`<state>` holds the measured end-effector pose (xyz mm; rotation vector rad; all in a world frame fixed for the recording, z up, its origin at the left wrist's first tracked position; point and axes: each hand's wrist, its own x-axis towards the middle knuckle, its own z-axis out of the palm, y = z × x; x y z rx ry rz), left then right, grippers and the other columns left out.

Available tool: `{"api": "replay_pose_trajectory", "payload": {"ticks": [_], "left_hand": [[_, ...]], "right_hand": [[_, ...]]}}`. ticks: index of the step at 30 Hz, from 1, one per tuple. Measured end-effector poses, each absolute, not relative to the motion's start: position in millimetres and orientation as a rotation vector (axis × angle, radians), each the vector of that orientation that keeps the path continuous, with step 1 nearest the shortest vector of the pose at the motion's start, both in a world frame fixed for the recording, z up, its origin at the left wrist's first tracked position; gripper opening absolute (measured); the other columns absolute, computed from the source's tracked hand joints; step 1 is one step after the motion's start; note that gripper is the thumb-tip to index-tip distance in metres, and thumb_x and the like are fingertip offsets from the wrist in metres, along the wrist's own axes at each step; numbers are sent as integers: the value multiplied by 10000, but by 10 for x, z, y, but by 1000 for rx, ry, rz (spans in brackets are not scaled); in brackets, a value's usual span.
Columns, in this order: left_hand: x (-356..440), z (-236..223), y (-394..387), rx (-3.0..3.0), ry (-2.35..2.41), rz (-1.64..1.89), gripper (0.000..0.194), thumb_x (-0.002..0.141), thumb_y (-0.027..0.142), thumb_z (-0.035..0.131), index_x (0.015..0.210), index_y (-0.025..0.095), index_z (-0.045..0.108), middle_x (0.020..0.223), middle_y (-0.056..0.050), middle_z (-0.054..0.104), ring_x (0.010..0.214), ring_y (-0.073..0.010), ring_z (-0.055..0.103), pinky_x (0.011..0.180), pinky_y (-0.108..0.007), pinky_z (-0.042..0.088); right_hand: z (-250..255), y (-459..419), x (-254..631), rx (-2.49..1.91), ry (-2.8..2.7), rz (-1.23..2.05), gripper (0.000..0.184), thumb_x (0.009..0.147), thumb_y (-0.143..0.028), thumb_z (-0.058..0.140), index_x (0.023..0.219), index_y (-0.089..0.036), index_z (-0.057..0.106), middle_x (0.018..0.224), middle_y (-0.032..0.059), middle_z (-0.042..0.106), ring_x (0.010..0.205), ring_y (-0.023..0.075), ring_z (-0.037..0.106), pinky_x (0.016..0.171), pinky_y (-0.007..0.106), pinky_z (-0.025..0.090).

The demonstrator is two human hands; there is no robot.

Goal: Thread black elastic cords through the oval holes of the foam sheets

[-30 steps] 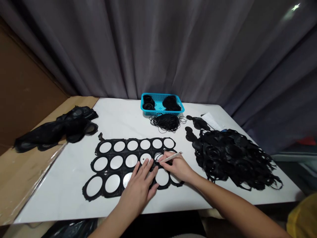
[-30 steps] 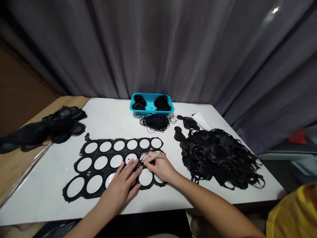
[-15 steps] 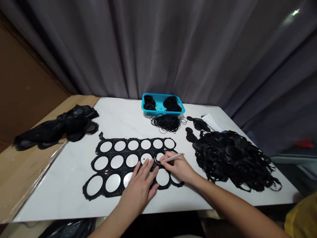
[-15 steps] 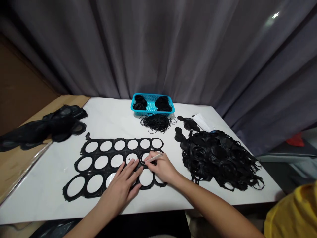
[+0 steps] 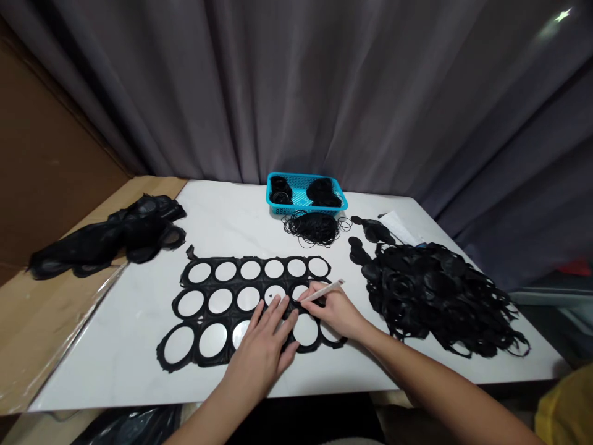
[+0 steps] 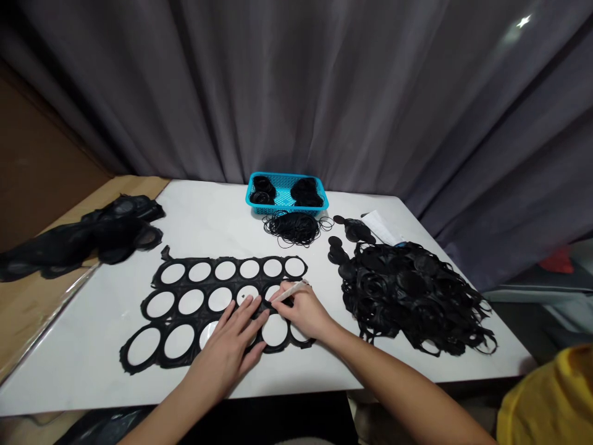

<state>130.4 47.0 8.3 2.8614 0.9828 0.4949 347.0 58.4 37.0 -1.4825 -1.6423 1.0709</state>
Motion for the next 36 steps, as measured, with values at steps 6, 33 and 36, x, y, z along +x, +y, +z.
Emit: {"api": "replay_pose_trajectory", "payload": {"ticks": [6, 33, 36], "left_hand": [[1301, 87, 457, 2847, 1013, 495, 518, 920, 240, 579, 1428, 202, 484, 1543, -135, 421, 1436, -318, 366, 1134, -549, 351], [1471, 63, 950, 2867, 1091, 339, 542, 970, 416, 556, 1438, 159, 464, 1528, -132, 446, 1435, -344, 358, 1139, -605, 286], [1462, 24, 921, 2865, 1099, 338, 535, 982, 405, 530, 1450, 158, 453, 1539, -127, 429, 1443, -340, 341, 1148, -606, 260]], "right_hand": [[334, 492, 3477, -1424, -1809, 894, 103, 913, -203, 573, 822, -215, 618, 948, 36, 721, 900, 206, 638, 851, 358, 468], [285, 1244, 3647, -1445, -1655, 1057, 182, 814, -295, 626, 695, -216, 514, 921, 39, 752, 857, 210, 664, 750, 310, 476], [256, 1237, 3657, -1430, -1642, 1081, 205, 811, -301, 634, 690, -219, 490, 922, 44, 753, 872, 218, 669, 764, 321, 482]]}}
